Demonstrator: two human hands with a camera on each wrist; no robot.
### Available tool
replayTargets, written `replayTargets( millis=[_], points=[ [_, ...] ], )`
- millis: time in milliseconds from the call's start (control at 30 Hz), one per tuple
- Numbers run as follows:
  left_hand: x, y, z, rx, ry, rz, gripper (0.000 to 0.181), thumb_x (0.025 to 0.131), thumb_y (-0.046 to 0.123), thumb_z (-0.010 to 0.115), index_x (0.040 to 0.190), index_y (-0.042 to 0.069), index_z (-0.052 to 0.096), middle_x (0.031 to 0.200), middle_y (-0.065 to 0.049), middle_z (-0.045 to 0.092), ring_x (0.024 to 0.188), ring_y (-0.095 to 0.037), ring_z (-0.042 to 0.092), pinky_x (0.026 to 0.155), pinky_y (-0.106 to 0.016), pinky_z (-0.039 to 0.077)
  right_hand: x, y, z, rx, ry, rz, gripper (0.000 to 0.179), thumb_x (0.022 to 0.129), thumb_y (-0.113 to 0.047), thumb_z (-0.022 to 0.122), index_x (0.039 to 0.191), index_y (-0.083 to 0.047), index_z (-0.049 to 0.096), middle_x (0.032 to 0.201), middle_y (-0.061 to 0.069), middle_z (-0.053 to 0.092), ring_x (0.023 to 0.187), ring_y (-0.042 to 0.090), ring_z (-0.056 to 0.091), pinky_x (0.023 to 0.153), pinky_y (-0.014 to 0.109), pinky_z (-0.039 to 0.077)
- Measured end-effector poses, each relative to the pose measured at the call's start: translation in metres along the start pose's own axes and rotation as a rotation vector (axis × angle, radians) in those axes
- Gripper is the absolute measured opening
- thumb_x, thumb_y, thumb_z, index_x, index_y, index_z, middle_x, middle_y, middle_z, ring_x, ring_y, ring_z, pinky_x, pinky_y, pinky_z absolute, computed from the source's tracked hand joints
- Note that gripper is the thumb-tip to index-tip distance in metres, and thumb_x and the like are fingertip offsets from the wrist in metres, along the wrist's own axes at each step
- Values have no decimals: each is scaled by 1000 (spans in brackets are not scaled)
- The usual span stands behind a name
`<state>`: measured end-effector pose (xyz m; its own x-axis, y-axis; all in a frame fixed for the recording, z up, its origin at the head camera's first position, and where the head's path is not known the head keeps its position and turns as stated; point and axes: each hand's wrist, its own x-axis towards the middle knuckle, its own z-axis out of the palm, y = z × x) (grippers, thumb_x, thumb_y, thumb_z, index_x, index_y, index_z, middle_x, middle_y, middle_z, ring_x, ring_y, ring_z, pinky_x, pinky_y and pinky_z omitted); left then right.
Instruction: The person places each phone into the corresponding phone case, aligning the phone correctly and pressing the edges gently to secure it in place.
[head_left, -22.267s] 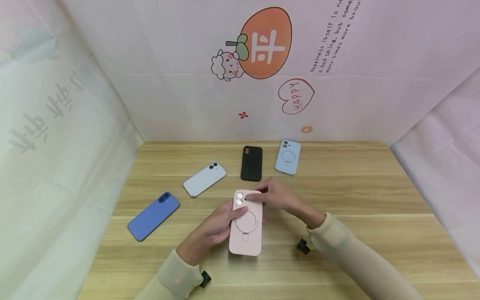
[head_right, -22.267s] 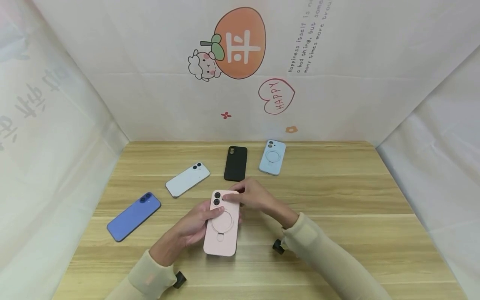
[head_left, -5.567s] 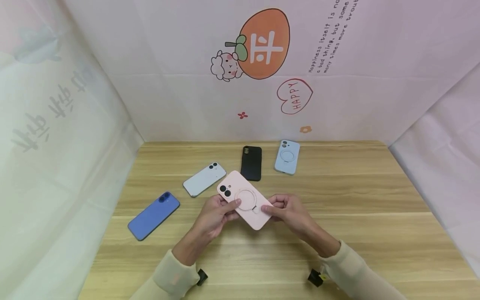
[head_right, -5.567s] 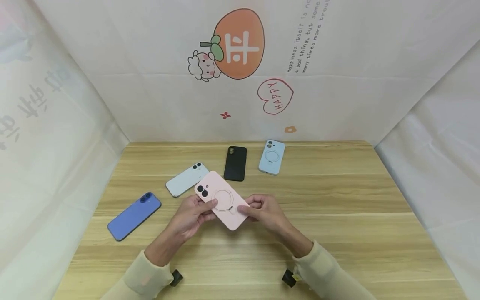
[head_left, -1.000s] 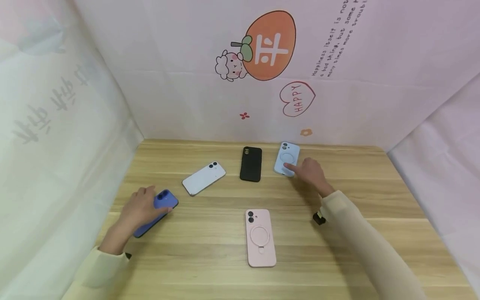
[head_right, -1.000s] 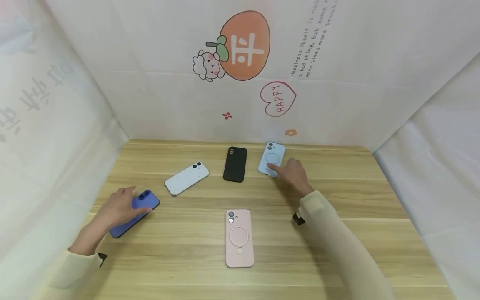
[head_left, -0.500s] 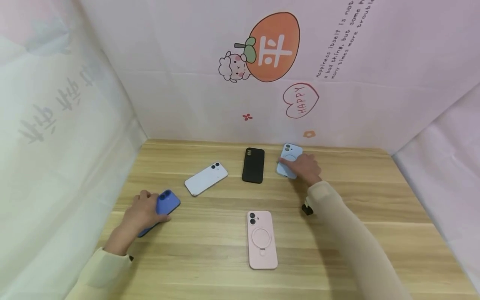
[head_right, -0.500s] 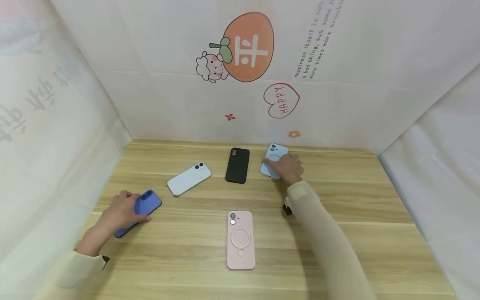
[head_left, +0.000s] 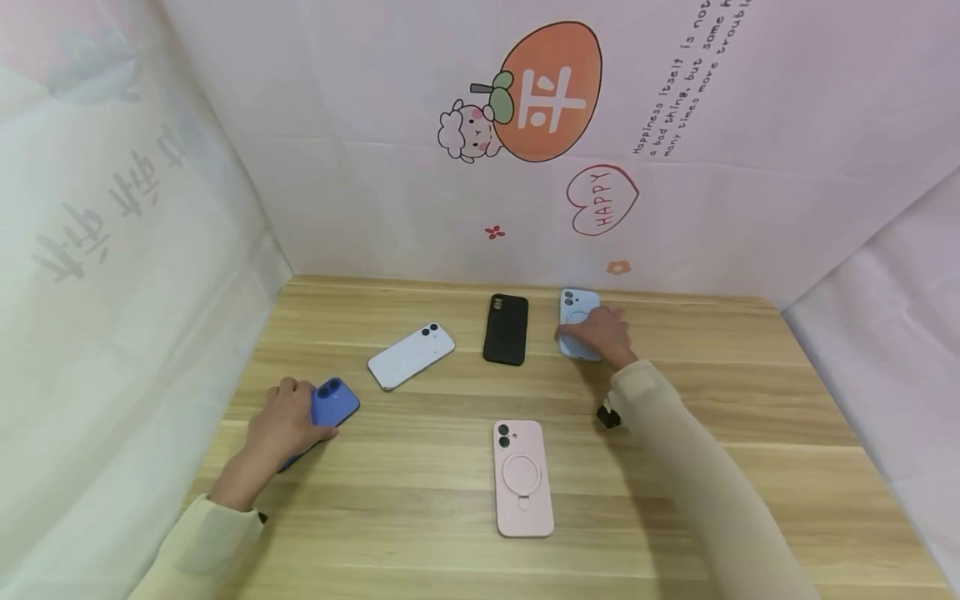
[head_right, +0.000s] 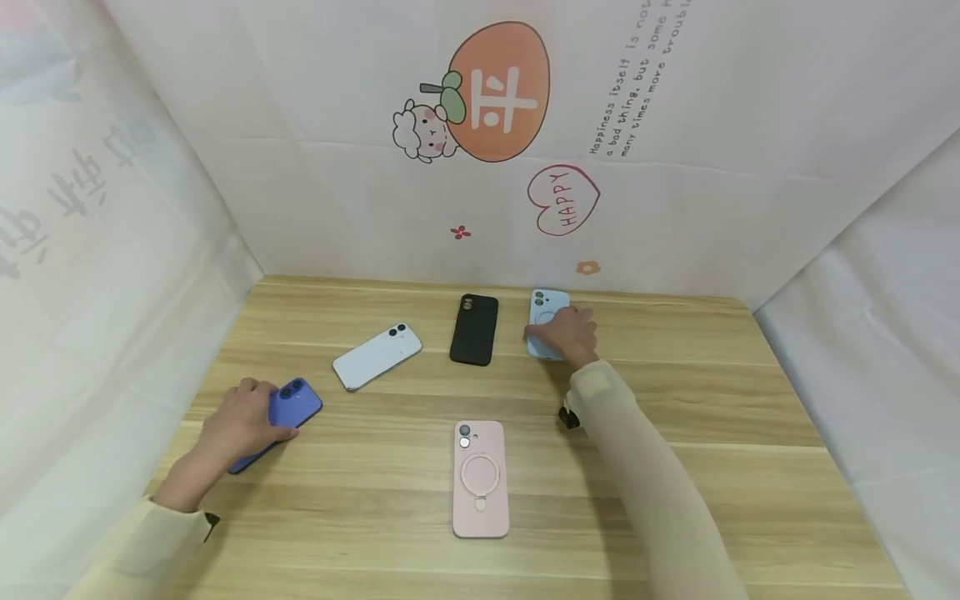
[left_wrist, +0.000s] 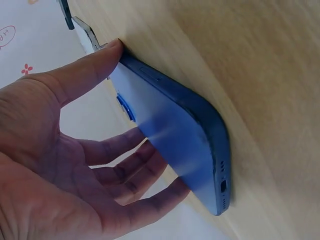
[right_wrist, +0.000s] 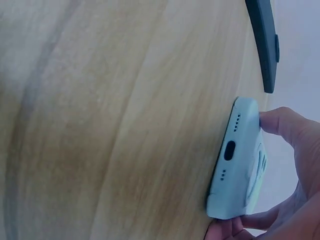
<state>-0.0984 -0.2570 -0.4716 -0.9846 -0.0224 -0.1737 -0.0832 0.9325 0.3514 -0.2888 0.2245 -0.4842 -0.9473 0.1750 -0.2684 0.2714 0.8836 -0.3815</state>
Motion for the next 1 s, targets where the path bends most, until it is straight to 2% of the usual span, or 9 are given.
replayTargets(
  millis=[200,300,433,533,633,767,833,1000],
  points=[
    [1,0,0,-35,32,-6,80,74,27,97,125,-15,51,113,-34,58,97,-45,59,70,-57,56,3,2,-3,3,5,-54,98,83,-49,83,139,19,40,128,34,42,111,40,43,87,45,54],
    [1,-1,0,-52,25,-25,82,72,28,98,126,-12,51,113,-33,59,95,-44,60,69,-54,55,4,5,-4,29,5,-79,100,82,-44,86,142,20,38,130,34,46,115,40,42,92,46,54],
    [1,-4,1,-67,-2,-15,89,74,28,97,133,-18,49,117,-36,57,97,-45,59,76,-56,55,2,8,-7,158,-18,-74,99,88,-35,85,151,17,29,143,36,44,127,45,44,111,52,49],
    [2,-6,1,-75,-20,6,92,76,29,96,136,-22,49,121,-39,56,99,-45,59,81,-58,55,-1,11,-10,297,-38,-47,91,93,-26,80,154,15,26,149,35,41,132,45,47,118,53,45],
    [3,-7,-1,-90,-34,0,91,76,29,96,137,-19,49,119,-38,61,95,-42,62,76,-54,56,-3,12,-12,407,-46,-40,71,96,-18,76,148,13,39,144,32,49,126,40,53,112,49,50],
    [4,-9,-4,-121,-51,-7,84,78,29,95,136,-13,50,109,-34,68,87,-38,65,67,-48,55,-8,14,-16,468,-52,-59,48,100,-11,71,139,11,53,135,29,60,115,35,62,98,42,58],
    [3,-9,-5,-137,-49,7,76,79,26,94,131,-12,52,103,-31,69,83,-36,65,64,-46,54,-10,16,-18,482,-61,-65,46,102,-10,68,140,10,52,135,29,60,115,35,63,97,41,59],
    [2,-6,-8,-179,-19,87,53,79,16,93,113,-6,58,91,-20,69,75,-31,62,60,-39,49,-12,23,-18,533,-52,-65,51,103,-9,65,146,9,45,142,29,56,122,36,59,104,43,56]
  ],
)
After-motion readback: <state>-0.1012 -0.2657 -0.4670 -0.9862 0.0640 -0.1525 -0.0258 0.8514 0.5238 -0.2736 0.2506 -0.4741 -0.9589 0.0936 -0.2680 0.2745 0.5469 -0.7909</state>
